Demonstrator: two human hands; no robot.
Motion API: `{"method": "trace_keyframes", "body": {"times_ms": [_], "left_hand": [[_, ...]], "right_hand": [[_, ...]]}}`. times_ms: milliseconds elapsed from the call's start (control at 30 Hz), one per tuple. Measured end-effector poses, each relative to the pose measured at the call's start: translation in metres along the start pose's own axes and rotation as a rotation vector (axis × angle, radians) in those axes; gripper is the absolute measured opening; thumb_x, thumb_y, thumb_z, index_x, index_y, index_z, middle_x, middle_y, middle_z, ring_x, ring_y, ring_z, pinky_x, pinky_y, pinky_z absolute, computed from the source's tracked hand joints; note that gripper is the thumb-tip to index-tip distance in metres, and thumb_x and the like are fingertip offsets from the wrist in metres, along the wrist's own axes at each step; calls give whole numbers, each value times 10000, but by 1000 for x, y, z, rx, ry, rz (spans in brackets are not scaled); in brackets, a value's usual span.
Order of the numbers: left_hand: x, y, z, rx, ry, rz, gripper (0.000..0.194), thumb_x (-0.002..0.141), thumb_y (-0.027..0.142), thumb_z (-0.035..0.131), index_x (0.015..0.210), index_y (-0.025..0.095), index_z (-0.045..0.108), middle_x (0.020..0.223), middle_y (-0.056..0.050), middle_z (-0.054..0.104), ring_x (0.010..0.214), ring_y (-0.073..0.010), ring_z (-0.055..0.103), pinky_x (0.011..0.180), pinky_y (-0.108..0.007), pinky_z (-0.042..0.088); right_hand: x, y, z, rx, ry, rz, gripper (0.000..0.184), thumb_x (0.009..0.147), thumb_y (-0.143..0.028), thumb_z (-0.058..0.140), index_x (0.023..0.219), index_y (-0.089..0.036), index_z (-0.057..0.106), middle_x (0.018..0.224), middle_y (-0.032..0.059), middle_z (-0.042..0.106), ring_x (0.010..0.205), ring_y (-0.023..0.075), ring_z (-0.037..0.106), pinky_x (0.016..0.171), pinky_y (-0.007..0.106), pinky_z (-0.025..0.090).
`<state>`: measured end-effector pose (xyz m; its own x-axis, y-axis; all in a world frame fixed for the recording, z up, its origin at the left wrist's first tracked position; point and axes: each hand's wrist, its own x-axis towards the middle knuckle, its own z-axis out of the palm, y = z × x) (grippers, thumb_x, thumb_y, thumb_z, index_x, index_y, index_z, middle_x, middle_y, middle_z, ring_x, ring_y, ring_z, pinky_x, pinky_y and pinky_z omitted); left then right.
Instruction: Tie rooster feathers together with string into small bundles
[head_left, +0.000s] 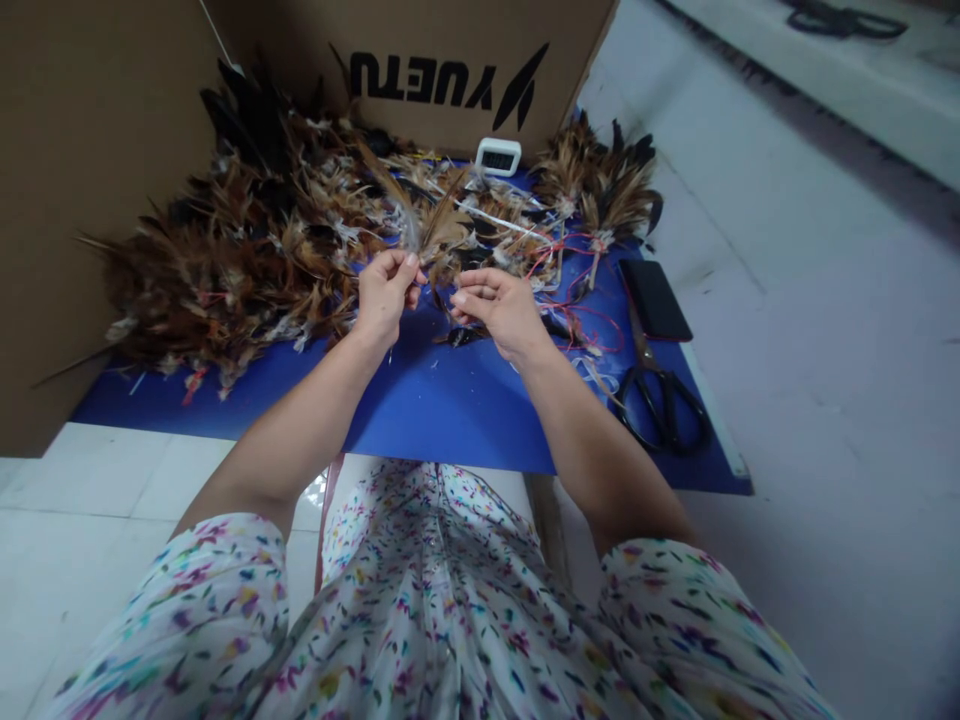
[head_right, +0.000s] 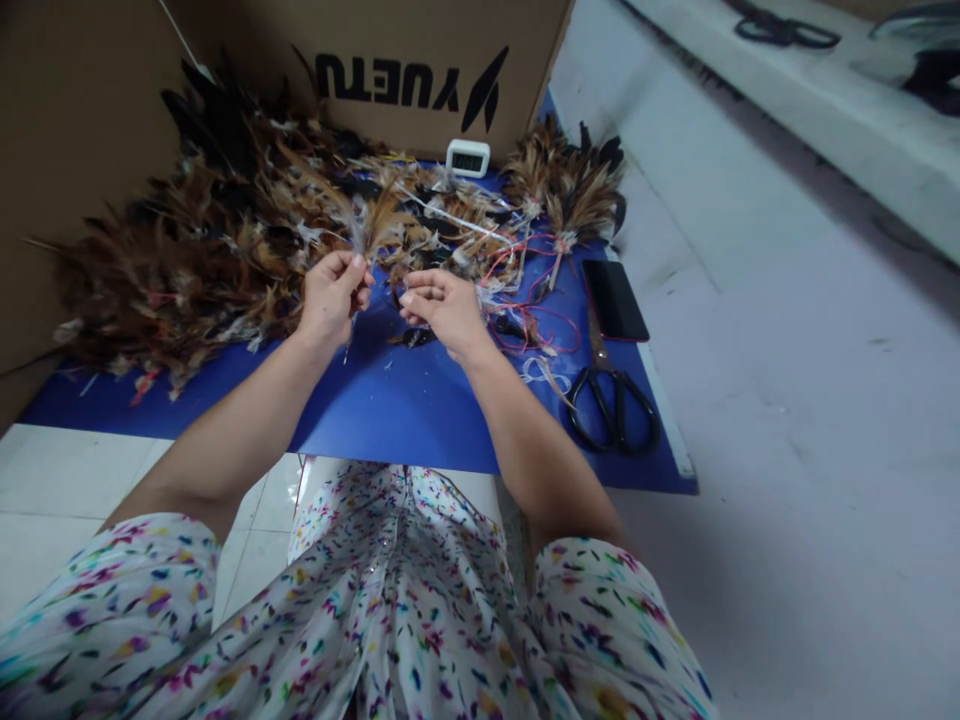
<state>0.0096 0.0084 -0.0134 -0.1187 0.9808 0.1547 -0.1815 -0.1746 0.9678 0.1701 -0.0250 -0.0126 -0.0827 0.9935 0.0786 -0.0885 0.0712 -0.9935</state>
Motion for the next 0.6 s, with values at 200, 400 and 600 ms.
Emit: {"method": "trace_keyframes", "body": {"times_ms": [200,400,600], "left_hand": [[2,-9,-2,111,-21,91,320,855,390,713,699,191,518,570,47,585,373,-37,418,363,-166,316],[-5,-12,-3,333,-66,286,298,879,431,656,719,196,567,570,36,605,417,-66,450,450,-198,370],[-15,-4,0,533,-74,472,213,884,339,639,729,197,605,587,21,600,571,-112,538,595,-225,423]], "right_hand": [[-4,-5,3,110,-25,12,337,652,-415,863,826,-207,663,763,-8,717,727,125,701,624,242,563],[-5,-7,5,152,35,-13,319,680,-403,858,841,-209,663,723,-24,687,687,113,678,622,243,563],[-4,-5,8,213,77,41,346,689,-398,856,851,-210,615,792,-8,727,702,114,692,615,239,561]]}}
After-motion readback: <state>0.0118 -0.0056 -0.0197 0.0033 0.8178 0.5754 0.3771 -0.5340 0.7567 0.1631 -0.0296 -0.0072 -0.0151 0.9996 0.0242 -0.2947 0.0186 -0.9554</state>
